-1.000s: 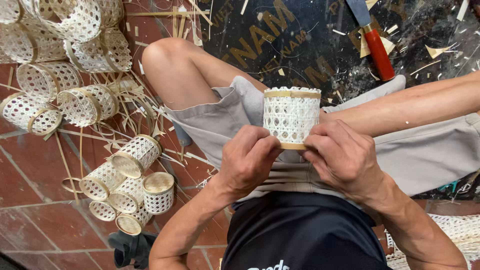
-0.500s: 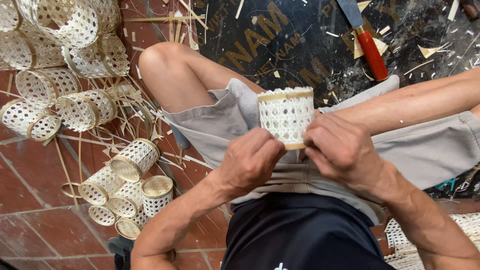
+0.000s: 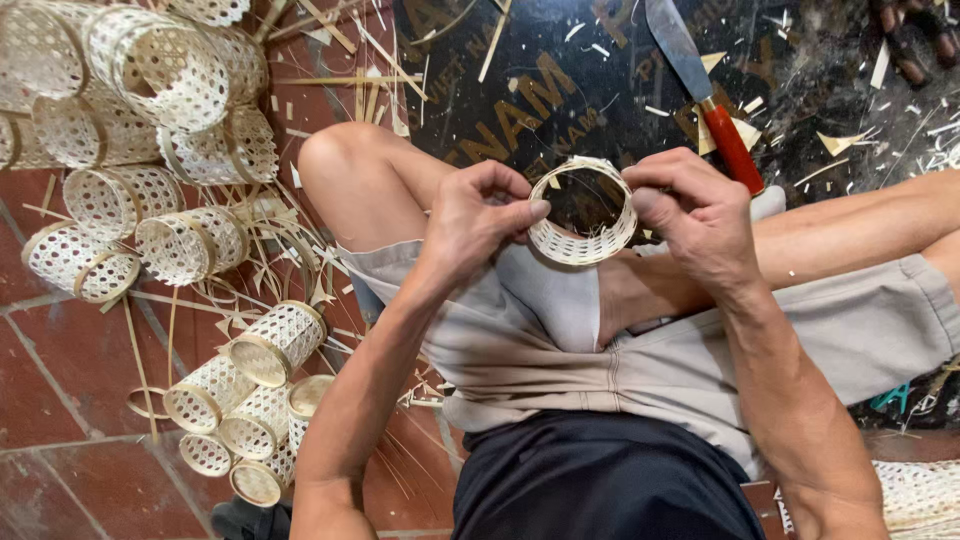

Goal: The person sits cross-legged and weaves thin bamboo strips around a cylindrical form to create a perforated basket. They use a knife to trim excess material and a plastic tube as a temporary mold, then remove the tube to continue weaving the rim.

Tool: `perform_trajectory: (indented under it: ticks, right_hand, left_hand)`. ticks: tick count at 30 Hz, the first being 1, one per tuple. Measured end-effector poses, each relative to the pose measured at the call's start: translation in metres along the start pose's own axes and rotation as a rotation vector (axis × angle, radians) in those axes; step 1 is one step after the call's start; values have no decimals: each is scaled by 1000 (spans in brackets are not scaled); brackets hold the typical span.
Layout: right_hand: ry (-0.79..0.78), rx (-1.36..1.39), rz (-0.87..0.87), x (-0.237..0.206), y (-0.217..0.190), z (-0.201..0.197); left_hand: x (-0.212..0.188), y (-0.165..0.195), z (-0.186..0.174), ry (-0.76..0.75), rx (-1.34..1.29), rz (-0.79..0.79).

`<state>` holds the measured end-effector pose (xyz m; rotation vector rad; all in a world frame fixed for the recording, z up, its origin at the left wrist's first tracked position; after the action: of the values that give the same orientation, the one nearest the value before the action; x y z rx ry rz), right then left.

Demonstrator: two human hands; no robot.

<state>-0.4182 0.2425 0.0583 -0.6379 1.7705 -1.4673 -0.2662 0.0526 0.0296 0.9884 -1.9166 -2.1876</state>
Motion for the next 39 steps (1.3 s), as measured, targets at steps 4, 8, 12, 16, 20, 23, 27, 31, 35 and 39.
perform_trajectory:
  ticks: [4,8,12,16,20,23,27,31,35,39]
  right_hand:
    - [64,-70,-87,6,15,-5]
    - [129,-23,6,33,41,-9]
    - [195,288,157,44,58,-16]
    - [266,-125,-14,13,34,-10]
    - [281,-597,19,-3,24,8]
    - [277,-735,-113,-2,12,21]
    - [239,-823,-133,2,8,25]
    - [209,-837,-125,5,2,15]
    - [188,-824,-250,18,-8,13]
    - [221,-748,-254,19,-7,13]
  left_hand:
    - [20,-14,8,-42,-298,-44]
    - [38,-8,13,-54,-73,12]
    - [30,23,21,-14,553,322]
    - [21,42,41,59,971,522]
    - [34,53,60,50,1073,803]
    - [42,48,66,-52,1128,942]
    - [42,38,64,-41,1112,980]
    - [40,33,63,-31,1142,956]
    - [35,38,66,-66,1103,996]
    - [38,40,71,-71,1129,1035]
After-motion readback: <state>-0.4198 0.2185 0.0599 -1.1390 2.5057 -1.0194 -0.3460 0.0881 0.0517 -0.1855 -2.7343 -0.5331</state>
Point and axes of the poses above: each hand's wrist, its own x-axis towards the middle knuckle, its own z-axis out of the palm, y = z × x, the point moved 7 cm from there along x, towards the middle knuckle, and after that the axes turned 6 degrees about z, right-handed, at the moved point
